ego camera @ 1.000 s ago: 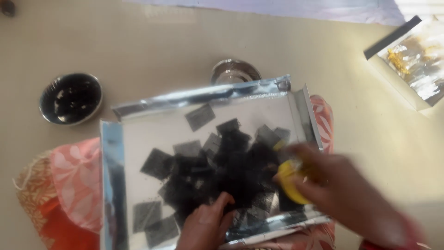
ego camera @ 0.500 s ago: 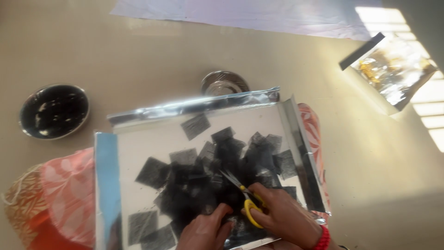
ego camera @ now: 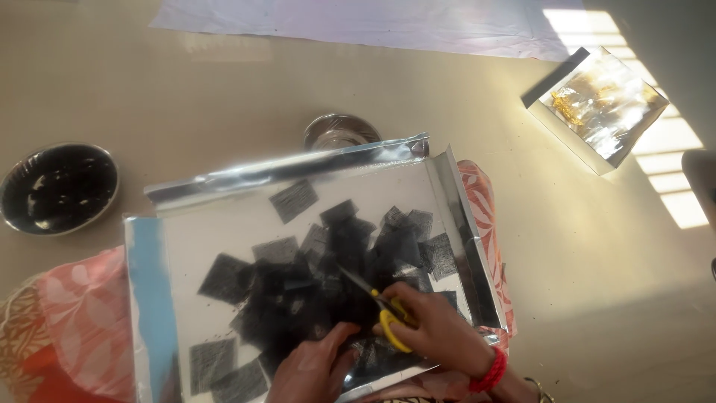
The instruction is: Cutting black mesh fabric into small squares using scissors.
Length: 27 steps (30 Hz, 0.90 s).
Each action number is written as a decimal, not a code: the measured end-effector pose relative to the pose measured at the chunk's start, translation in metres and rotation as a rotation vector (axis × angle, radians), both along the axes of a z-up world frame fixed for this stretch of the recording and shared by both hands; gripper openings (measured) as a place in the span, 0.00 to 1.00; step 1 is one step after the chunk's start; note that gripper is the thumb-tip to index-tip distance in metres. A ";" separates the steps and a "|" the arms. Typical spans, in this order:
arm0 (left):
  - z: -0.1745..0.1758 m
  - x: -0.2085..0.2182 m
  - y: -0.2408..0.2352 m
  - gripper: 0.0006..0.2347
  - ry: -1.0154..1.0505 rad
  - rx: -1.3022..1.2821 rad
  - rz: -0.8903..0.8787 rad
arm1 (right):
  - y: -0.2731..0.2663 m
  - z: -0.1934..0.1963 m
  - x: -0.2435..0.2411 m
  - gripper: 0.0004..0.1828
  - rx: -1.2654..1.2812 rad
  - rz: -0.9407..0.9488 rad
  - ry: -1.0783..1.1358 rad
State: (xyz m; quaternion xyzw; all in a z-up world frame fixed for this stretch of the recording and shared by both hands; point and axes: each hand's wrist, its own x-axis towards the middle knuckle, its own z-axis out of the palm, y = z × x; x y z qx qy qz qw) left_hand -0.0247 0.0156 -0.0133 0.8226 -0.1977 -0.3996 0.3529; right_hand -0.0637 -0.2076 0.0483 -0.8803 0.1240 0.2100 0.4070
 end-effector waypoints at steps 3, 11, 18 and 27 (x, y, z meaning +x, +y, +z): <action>0.009 0.002 0.001 0.16 0.017 0.002 0.017 | -0.010 0.009 0.006 0.21 0.475 -0.272 0.285; 0.027 0.001 0.004 0.15 0.033 0.018 0.027 | -0.027 0.095 -0.007 0.25 0.267 -0.404 -0.075; 0.035 0.008 0.003 0.16 -0.048 0.105 -0.086 | 0.002 0.055 0.011 0.16 -0.272 0.163 -0.152; 0.062 0.015 -0.040 0.18 -0.642 -0.232 0.015 | -0.033 0.036 0.000 0.22 -0.117 -0.173 -0.345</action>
